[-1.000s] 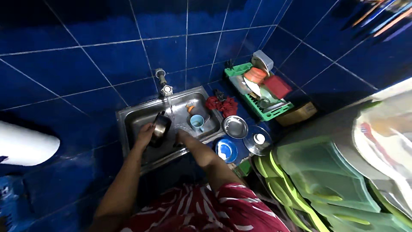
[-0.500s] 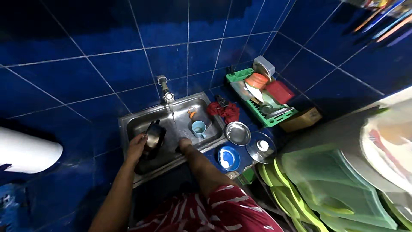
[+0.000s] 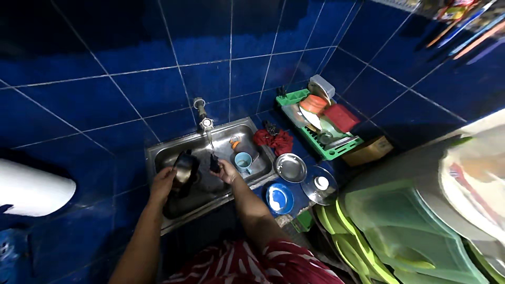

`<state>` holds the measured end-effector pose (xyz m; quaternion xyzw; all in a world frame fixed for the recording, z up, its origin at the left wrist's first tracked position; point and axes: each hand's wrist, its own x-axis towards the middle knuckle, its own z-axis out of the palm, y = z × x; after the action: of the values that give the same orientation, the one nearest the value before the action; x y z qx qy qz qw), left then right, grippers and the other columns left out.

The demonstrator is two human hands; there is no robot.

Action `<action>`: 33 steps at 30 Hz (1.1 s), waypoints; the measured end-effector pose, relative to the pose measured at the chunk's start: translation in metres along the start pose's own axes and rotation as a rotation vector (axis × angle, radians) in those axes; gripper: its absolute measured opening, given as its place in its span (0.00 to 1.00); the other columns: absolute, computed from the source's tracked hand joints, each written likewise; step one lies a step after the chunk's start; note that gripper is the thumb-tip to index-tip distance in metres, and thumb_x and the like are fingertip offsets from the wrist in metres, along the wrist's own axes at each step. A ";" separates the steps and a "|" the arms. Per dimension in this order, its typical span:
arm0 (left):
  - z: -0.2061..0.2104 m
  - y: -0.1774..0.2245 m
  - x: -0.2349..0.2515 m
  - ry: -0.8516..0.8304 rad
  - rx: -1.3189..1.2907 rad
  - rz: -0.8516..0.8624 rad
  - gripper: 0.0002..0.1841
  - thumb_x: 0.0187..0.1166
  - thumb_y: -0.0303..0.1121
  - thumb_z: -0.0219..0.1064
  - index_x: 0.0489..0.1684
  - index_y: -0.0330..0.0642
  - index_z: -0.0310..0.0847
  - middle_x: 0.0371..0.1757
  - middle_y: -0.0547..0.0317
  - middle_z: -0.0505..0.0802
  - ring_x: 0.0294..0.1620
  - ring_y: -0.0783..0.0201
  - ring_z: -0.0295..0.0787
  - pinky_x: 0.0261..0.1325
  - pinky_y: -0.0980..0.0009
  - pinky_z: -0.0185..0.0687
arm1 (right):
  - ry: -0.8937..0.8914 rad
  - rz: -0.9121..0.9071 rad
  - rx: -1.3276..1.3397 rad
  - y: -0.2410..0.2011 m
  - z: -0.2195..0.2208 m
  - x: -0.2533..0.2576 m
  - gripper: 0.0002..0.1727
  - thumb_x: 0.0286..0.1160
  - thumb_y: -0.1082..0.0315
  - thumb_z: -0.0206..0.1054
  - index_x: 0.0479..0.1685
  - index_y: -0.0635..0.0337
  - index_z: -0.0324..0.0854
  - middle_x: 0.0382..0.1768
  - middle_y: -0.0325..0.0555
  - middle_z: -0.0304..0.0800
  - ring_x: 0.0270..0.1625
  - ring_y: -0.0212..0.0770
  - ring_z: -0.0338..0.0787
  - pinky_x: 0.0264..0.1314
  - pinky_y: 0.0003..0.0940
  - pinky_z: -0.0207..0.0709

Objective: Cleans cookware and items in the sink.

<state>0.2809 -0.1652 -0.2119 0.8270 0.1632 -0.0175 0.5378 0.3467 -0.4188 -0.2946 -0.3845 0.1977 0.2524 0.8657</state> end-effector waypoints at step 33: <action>0.018 -0.009 -0.014 -0.093 0.018 -0.016 0.15 0.89 0.37 0.61 0.58 0.33 0.83 0.53 0.42 0.89 0.53 0.54 0.85 0.61 0.50 0.80 | 0.252 -0.261 -0.910 -0.046 0.096 -0.001 0.25 0.89 0.50 0.60 0.46 0.68 0.86 0.38 0.54 0.88 0.36 0.44 0.86 0.46 0.44 0.81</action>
<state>0.2678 -0.1819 -0.2249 0.8289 0.1447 -0.0615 0.5369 0.3870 -0.3719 -0.2075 -0.7729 0.1209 0.1543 0.6035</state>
